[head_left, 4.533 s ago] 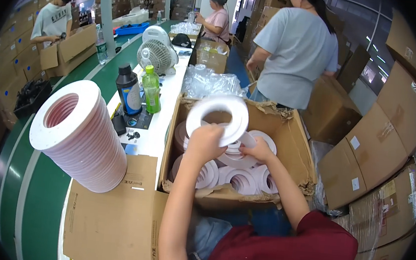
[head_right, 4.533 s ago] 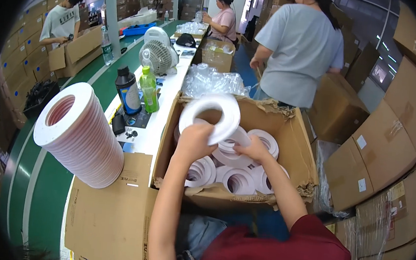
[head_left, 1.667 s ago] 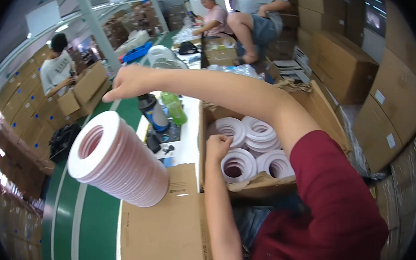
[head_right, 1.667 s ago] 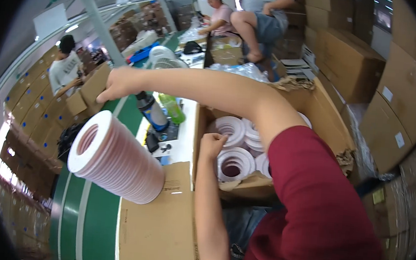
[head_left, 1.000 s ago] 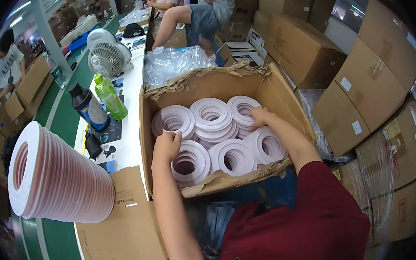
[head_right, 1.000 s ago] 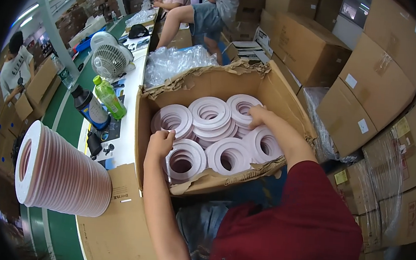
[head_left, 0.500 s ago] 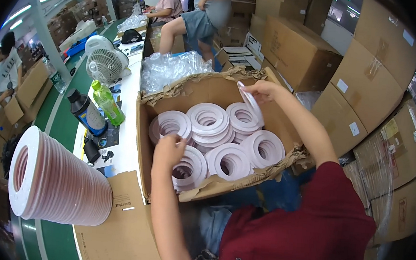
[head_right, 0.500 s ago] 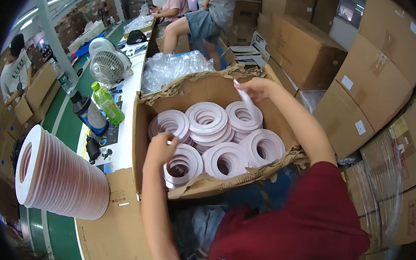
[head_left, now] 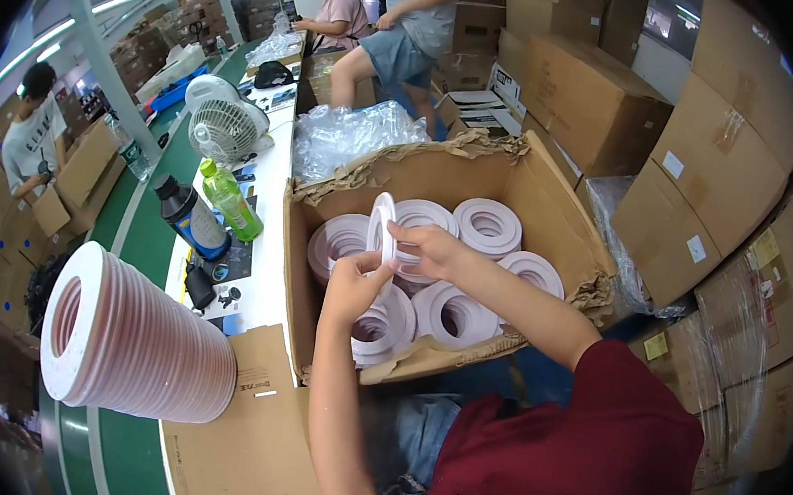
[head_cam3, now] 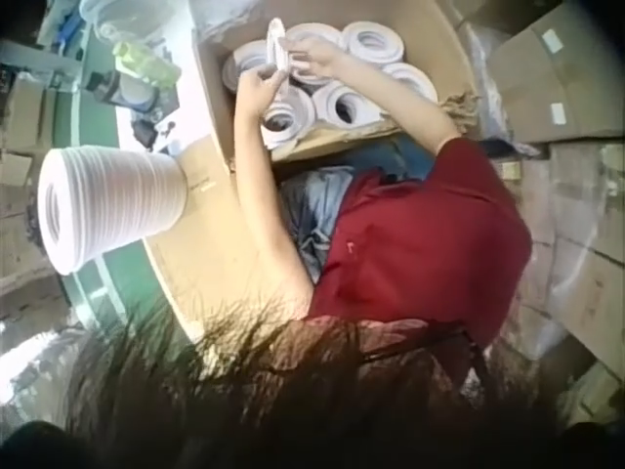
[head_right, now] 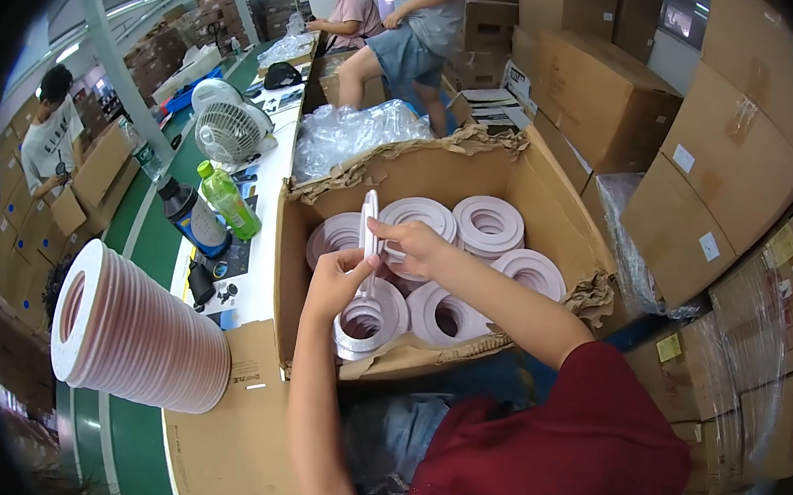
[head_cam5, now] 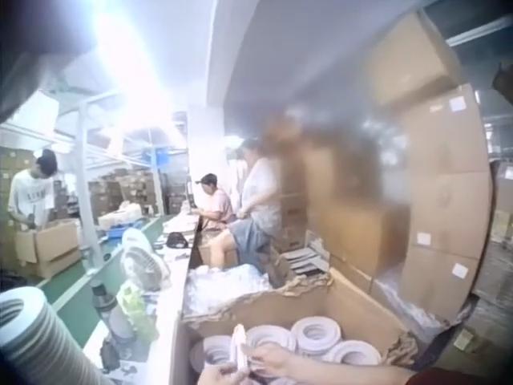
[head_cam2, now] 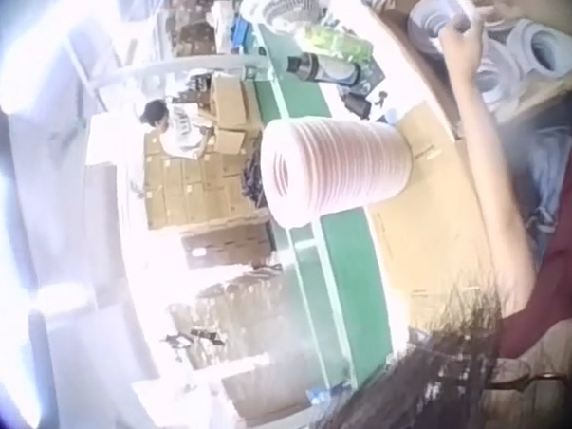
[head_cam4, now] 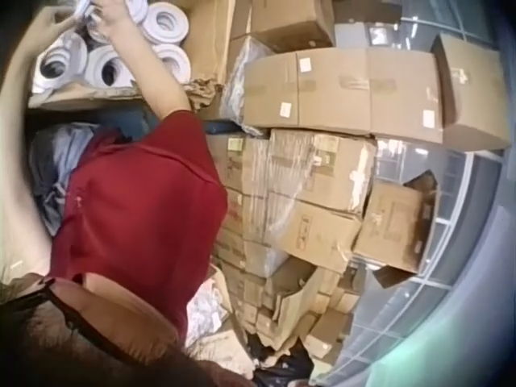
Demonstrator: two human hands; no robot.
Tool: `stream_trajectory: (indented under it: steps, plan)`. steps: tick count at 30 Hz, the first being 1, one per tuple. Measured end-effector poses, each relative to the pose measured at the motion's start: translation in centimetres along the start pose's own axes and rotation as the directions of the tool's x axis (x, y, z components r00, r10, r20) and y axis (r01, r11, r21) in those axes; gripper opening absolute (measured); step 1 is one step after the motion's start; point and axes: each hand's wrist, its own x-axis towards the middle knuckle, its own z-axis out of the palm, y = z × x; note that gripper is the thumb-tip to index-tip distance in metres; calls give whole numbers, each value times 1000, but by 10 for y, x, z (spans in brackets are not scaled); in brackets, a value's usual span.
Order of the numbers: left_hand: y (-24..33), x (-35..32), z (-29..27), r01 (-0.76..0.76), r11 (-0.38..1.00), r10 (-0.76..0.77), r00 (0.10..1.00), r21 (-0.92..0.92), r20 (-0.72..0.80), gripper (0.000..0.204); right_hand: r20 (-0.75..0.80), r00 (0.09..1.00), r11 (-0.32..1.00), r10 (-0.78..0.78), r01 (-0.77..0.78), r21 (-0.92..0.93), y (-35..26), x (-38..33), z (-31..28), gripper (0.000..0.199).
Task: Packing white plastic rings into a cardboard box.
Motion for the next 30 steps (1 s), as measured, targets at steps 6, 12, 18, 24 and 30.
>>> stream_trajectory:
  steps: [6, 12, 18, 24, 30]
  plan:
    - [-21, 7, -14, -8, 942, -40, 990, -337, -136, 43, -36, 999, 996, 9, -6, 88, -26, 9, -31, 44]
    - [-31, 16, -18, 107, 726, -239, 966, -680, -104, 52, -59, 994, 991, -93, 98, 87, -33, -3, -45, 35]
    - [-28, 14, -31, 23, 681, -271, 936, -732, -223, 52, 0, 990, 983, -144, 143, 115, -36, 0, -47, 37]
    - [-18, 6, -11, 40, 998, -32, 986, 47, -165, 32, 67, 976, 958, -209, 190, 215, -33, 3, -55, 42]
    - [-4, -3, -19, 142, 930, -202, 968, -338, -149, 33, 57, 935, 908, -351, 325, 262, -35, -1, -43, 44]
